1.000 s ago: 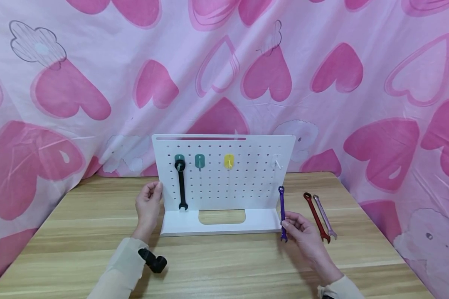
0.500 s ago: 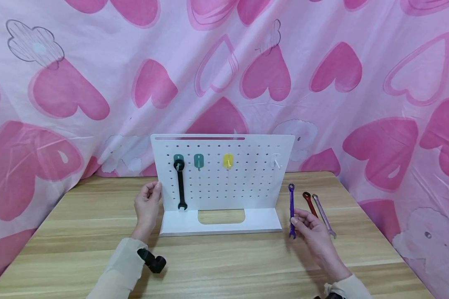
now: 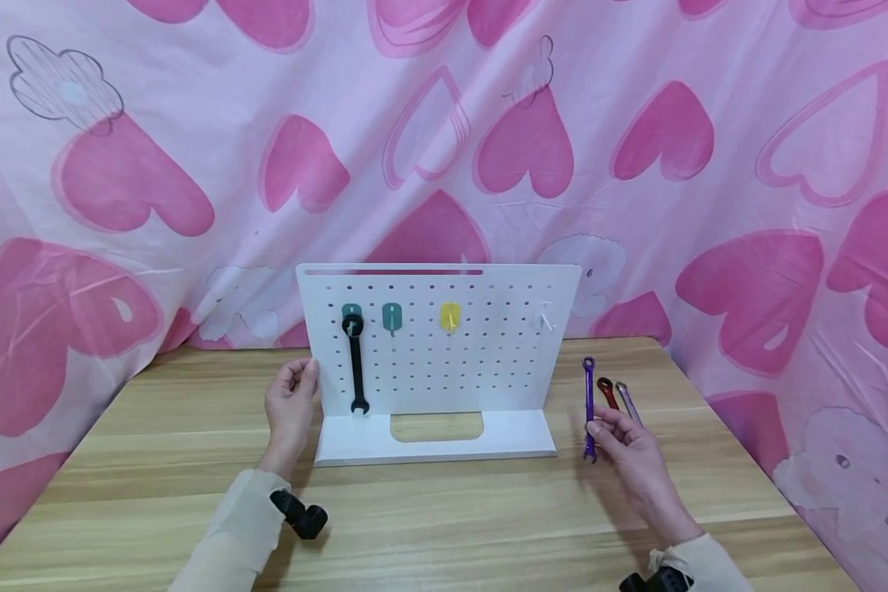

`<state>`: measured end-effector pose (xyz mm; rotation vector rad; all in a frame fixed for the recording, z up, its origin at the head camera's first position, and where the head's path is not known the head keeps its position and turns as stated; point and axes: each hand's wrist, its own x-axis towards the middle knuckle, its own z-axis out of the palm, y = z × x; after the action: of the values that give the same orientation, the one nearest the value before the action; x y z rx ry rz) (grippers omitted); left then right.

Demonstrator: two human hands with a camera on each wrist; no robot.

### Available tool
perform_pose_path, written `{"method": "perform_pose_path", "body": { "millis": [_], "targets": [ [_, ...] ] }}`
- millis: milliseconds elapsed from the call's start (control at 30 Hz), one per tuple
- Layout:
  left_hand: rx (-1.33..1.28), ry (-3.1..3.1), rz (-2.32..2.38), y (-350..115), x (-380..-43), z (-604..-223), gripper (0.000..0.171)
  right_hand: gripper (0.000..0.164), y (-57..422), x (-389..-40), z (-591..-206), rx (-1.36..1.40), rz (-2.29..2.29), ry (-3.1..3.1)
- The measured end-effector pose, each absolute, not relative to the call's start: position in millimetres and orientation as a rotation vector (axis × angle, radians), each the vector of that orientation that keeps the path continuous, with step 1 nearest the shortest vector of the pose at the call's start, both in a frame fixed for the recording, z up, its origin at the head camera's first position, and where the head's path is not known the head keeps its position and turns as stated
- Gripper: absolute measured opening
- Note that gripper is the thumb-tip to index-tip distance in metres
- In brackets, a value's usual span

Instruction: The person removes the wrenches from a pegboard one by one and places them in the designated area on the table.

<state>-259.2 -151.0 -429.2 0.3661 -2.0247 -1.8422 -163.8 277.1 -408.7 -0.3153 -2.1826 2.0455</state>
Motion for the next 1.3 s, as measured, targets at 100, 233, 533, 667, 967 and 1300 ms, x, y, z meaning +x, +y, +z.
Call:
{"method": "perform_pose_path", "body": {
  "millis": [100, 233, 533, 667, 967, 1300],
  "targets": [
    [0.369, -2.024, -1.841, -151, -259, -429, 0.037, 0.017, 280, -165, -407, -0.351, 2.036, -2.199],
    [0.367, -2.022, -1.840, -152, -259, -428, 0.038, 0.016, 285, -168, -406, -0.373, 1.999, -2.223],
    [0.362, -2.025, -1.845, -152, -260, -429, 0.037, 0.019, 294, -171, -407, -0.269, 2.001, -2.178],
    [0.355, -2.024, -1.855, -152, -260, -429, 0.037, 0.020, 301, -173, -411, -0.225, 1.966, -2.181],
    [0.353, -2.014, -1.868, -152, -260, -430, 0.035, 0.018, 335, -182, -427, -0.166, 1.994, -2.185],
    [0.352, -2.011, -1.854, -152, -260, -431, 0.035, 0.016, 348, -179, -417, -0.219, 1.970, -2.275]
  ]
}}
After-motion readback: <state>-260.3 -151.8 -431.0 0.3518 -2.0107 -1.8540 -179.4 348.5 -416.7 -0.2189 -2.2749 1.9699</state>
